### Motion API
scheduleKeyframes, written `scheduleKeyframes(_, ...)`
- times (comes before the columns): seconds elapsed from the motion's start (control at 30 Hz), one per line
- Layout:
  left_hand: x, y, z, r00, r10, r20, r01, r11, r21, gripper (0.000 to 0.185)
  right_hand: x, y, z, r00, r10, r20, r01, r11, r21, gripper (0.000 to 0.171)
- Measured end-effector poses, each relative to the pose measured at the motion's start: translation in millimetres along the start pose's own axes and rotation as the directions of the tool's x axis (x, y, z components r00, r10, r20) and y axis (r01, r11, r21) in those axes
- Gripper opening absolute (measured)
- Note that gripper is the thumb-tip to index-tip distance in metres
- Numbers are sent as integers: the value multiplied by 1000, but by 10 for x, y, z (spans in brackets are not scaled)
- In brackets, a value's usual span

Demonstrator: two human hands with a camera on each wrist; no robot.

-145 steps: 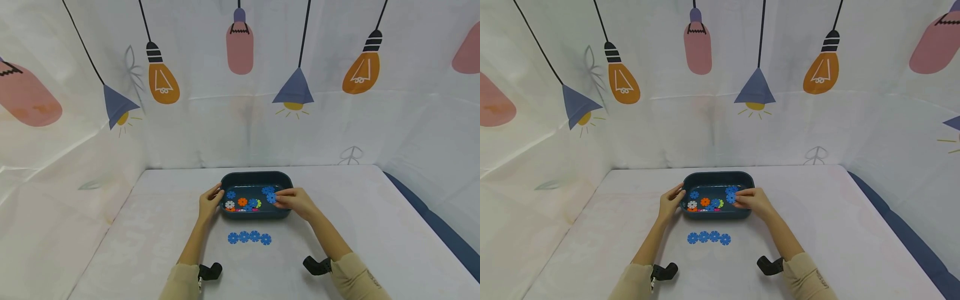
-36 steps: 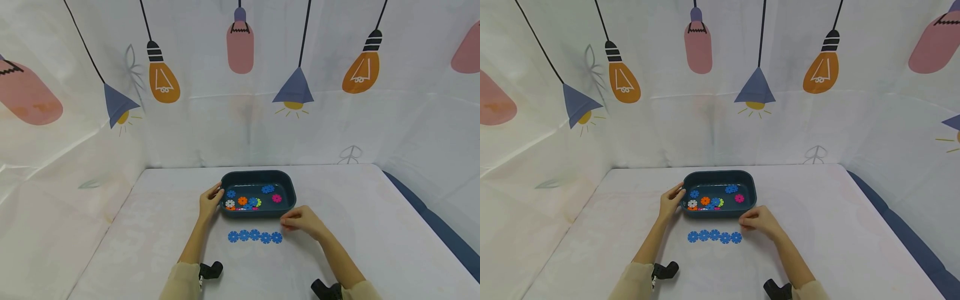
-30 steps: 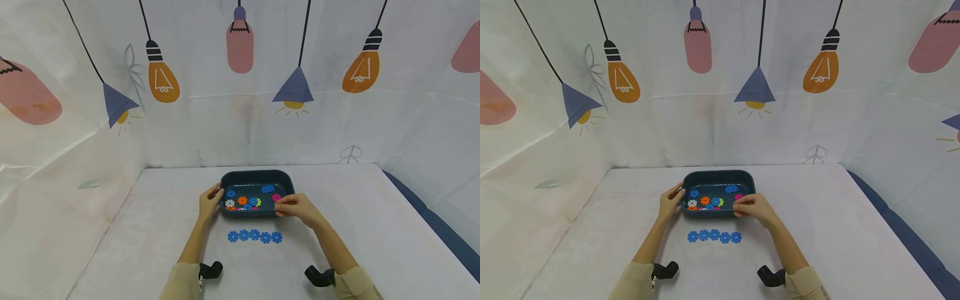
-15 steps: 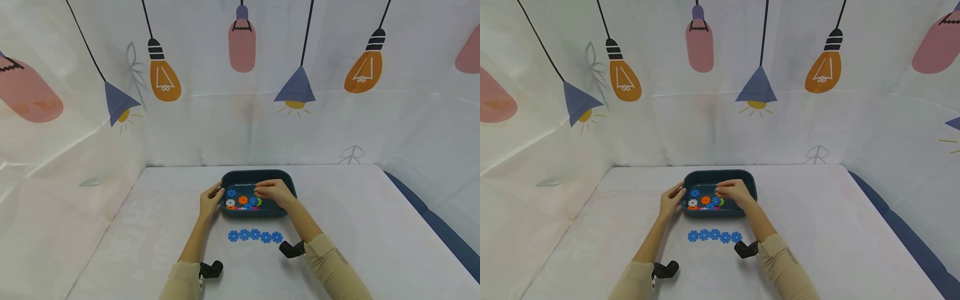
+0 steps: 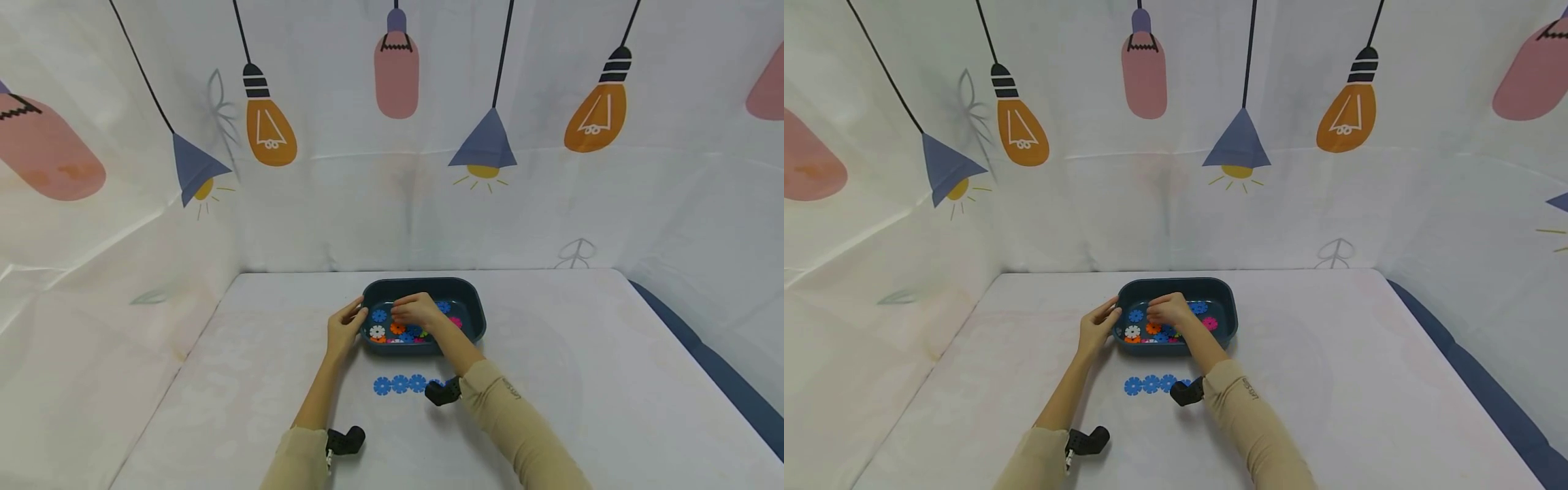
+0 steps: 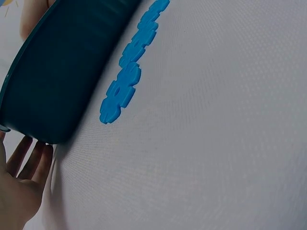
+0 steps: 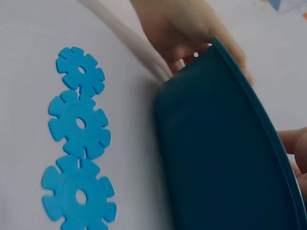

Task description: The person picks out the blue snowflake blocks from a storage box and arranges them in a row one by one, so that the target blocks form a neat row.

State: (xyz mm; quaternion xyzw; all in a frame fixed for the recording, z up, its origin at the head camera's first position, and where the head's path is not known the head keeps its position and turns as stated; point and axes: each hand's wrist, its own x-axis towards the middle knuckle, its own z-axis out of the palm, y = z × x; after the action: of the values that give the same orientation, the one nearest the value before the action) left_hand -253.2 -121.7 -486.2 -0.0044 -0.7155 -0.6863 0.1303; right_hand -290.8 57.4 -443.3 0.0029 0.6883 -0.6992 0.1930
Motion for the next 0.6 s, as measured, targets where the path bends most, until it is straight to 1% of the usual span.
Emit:
scheduleKeyframes(0.2, 3, -3, -7, 1000, -18, 9, 18, 1000, -3, 33, 107, 12, 131, 998, 51, -22, -53, 993, -104, 28)
scheduleKeyframes(0.27, 4, -3, -7, 1000, -18, 9, 19, 1000, -3, 33, 138, 12, 166, 997, 64, -53, -71, 986, -151, 27)
scheduleKeyframes(0.33, 6, 3, -6, 1000, -16, 10, 16, 1000, -10, 33, 168, 10, 202, 995, 56, -87, -74, 973, -220, 27)
scheduleKeyframes(0.37, 7, 7, -6, 1000, -16, 10, 16, 1000, -15, 33, 183, 9, 222, 994, 54, -98, -76, 968, -238, 27)
scheduleKeyframes(0.47, 5, 22, -8, 1000, -14, 12, 15, 999, -32, 31, 223, 12, 292, 993, 55, -100, -79, 966, -247, 28)
scheduleKeyframes(0.6, -5, 33, -12, 1000, -22, 17, 22, 999, -33, 31, 280, 32, 399, 994, 79, -69, -92, 977, -194, 31)
